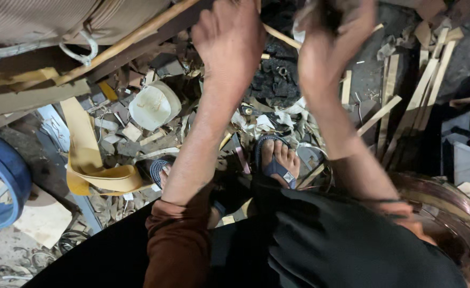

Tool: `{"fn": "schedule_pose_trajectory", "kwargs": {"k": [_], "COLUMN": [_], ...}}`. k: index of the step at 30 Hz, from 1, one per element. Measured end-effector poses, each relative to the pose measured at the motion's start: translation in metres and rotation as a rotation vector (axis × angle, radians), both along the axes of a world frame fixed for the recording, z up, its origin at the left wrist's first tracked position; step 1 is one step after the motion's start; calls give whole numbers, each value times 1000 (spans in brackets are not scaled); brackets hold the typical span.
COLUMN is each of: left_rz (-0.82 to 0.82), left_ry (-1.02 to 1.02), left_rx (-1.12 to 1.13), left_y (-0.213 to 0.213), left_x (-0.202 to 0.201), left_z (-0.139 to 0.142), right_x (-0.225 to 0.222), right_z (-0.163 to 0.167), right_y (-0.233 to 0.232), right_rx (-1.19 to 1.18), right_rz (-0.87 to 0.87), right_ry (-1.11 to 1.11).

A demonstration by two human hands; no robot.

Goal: The person sits on the floor of a cluttered workshop and works on a long tan strip, folding and creasing it by hand, tearing off sections, and setting the folded pieces aside with other finished strips.

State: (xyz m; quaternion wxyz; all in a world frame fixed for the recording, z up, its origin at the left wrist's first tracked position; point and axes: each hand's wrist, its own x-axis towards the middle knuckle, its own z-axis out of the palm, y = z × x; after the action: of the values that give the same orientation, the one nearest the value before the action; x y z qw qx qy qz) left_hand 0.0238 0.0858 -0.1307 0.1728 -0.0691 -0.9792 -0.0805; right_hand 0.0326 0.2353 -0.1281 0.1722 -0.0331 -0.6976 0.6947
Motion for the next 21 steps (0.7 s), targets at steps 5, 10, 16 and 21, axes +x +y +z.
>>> {"fn": "schedule_pose_trajectory", "kwargs": {"k": [5,10,16,21], "left_rz": [-53,-100,-173,-314], "left_ry": [-46,-29,-78,241], "left_rx": [44,-79,-102,314], "left_y": [-7,-21,-28,-42], "left_x": [2,3,8,19], "left_z": [4,16,54,80], "right_x": [-12,-17,21,36], "right_z": [-30,-49,21,53], "right_y": [-18,1,-1,27], "right_rx": [-975,-1107,-1490,-1059], "right_rz": [338,859,851,609], "right_ry": [-307,-288,-312,-149]}}
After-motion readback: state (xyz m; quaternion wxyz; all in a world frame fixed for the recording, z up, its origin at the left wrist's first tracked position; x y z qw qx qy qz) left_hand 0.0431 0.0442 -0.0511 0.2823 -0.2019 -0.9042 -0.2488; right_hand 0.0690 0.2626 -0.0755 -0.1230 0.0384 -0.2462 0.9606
